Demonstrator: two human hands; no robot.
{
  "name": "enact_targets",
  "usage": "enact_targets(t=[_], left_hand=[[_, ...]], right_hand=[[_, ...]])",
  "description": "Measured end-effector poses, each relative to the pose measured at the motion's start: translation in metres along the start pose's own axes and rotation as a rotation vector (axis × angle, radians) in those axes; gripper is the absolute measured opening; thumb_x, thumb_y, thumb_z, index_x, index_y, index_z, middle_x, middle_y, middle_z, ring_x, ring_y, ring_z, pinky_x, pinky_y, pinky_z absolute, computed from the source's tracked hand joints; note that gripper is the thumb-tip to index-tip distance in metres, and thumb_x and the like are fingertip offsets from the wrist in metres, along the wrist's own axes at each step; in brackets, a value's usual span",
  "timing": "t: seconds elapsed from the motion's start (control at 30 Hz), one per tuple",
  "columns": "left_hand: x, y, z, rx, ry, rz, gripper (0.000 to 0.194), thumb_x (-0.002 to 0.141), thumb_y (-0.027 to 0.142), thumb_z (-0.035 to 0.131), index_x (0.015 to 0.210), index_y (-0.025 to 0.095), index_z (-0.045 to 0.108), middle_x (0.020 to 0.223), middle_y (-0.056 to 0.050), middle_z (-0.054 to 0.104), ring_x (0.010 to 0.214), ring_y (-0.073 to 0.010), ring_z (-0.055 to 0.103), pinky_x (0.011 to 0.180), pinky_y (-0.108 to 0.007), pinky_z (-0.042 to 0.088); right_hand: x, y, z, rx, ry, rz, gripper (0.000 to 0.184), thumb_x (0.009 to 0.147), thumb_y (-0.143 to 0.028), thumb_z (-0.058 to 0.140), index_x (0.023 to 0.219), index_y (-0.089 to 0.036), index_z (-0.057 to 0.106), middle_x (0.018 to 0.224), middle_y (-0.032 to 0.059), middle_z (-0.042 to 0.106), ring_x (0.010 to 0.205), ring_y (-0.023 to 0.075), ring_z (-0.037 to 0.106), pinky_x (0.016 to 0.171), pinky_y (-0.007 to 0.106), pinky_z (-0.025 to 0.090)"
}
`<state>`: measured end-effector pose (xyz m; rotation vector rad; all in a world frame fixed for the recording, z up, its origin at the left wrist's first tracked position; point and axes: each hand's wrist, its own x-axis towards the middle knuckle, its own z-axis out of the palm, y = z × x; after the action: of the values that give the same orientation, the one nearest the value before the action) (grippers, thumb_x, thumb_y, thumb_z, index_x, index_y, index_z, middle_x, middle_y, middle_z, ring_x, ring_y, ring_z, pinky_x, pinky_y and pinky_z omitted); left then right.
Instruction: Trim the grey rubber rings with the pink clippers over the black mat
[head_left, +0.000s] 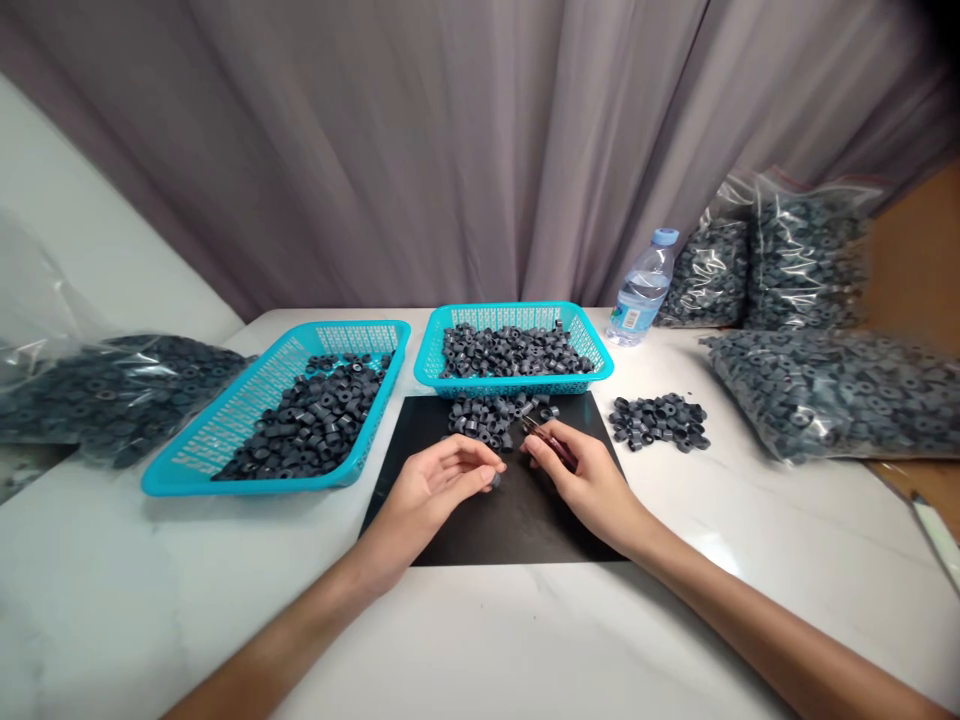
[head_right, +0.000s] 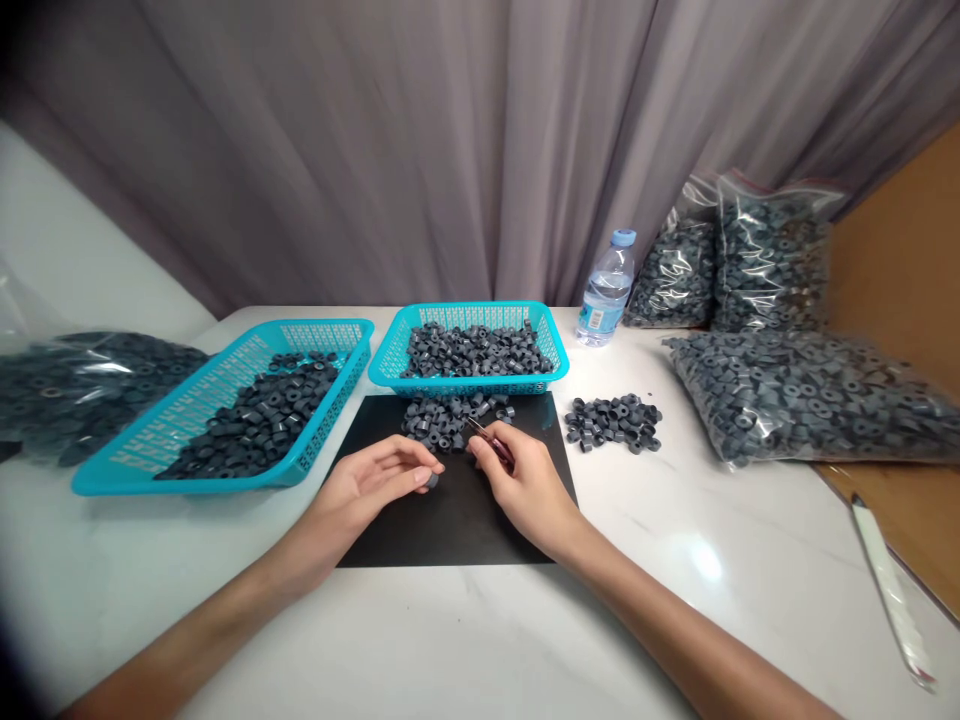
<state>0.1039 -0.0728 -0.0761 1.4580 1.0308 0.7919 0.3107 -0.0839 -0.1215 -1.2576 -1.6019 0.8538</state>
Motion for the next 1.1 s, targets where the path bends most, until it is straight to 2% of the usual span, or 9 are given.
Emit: enact_targets(t=[0.27,0.4,0.57,0.7,0.83,0.93,1.03,1.1], left_hand=[[0.0,-0.004,0.0,0.045,-0.025,0.048,0.018,0.093,0.037,0.065,0.098,0.02,0.069,0.101,-0.004,0.071,0.097,-0.0185,0.067,0.09,-0.029,0.054],[-0.001,-0.01,0.001,0.234,-0.003,0.165,0.017,0.087,0.028,0.072,0.102,0.022,0.067,0.104,-0.002,0.069,0.096,-0.0169,0.066,0.093,-0.03,0.052],[-0.002,-0.015,0.003,0.363,-0.006,0.232,0.013,0.091,0.027,0.066,0.103,0.022,0.067,0.106,-0.003,0.07,0.093,-0.0177,0.066,0.09,-0.031,0.053],[-0.003,-0.011,0.002,0.468,0.039,0.285,0.01,0.093,0.027,0.063,0.101,0.023,0.067,0.102,-0.003,0.07,0.089,-0.0182,0.066,0.087,-0.031,0.053],[-0.003,-0.002,-0.012,0.684,0.157,0.389,0.012,0.095,0.029,0.06,0.104,0.027,0.067,0.105,-0.002,0.07,0.094,-0.0209,0.065,0.09,-0.032,0.05],[0.0,0.009,-0.035,0.867,0.347,0.453,0.012,0.095,0.032,0.059,0.104,0.028,0.065,0.106,-0.003,0.07,0.096,-0.0229,0.064,0.094,-0.034,0.047],[0.001,0.02,-0.059,0.991,0.559,0.443,0.013,0.095,0.033,0.058,0.104,0.025,0.064,0.104,-0.004,0.069,0.093,-0.0237,0.063,0.092,-0.036,0.048],[0.001,0.026,-0.072,1.059,0.633,0.378,0.014,0.095,0.031,0.057,0.105,0.023,0.064,0.105,-0.005,0.07,0.095,-0.025,0.064,0.092,-0.037,0.048]], right_hand=[[-0.001,-0.002,0.0,-0.046,-0.009,-0.002,0.032,0.102,-0.043,0.05,0.084,-0.019,0.062,0.073,-0.0011,0.057,0.068,0.0153,0.05,0.062,0.027,0.036],[-0.002,-0.002,0.0,-0.058,-0.012,-0.012,0.03,0.103,-0.04,0.051,0.084,-0.019,0.061,0.074,-0.0011,0.058,0.069,0.0152,0.051,0.062,0.027,0.036],[-0.002,-0.002,0.001,-0.053,-0.015,-0.03,0.031,0.102,-0.041,0.051,0.082,-0.019,0.06,0.072,-0.0012,0.056,0.068,0.0155,0.05,0.062,0.027,0.037],[-0.002,-0.002,0.001,-0.065,-0.017,-0.034,0.031,0.102,-0.041,0.051,0.081,-0.02,0.059,0.071,-0.0018,0.054,0.066,0.0152,0.049,0.061,0.027,0.036],[-0.002,-0.002,0.002,-0.076,-0.017,-0.046,0.031,0.103,-0.041,0.05,0.082,-0.02,0.06,0.072,-0.0011,0.056,0.066,0.0155,0.05,0.061,0.027,0.036],[-0.001,-0.004,0.002,-0.085,-0.016,-0.054,0.031,0.102,-0.04,0.05,0.08,-0.02,0.058,0.07,-0.0019,0.052,0.064,0.0151,0.047,0.059,0.027,0.035],[-0.001,-0.004,0.002,-0.092,-0.017,-0.061,0.03,0.102,-0.038,0.051,0.078,-0.02,0.055,0.068,-0.0028,0.049,0.063,0.0146,0.045,0.059,0.027,0.034],[-0.001,-0.004,0.002,-0.1,-0.015,-0.065,0.029,0.102,-0.037,0.051,0.077,-0.021,0.055,0.068,-0.003,0.048,0.063,0.0143,0.045,0.059,0.027,0.034]])
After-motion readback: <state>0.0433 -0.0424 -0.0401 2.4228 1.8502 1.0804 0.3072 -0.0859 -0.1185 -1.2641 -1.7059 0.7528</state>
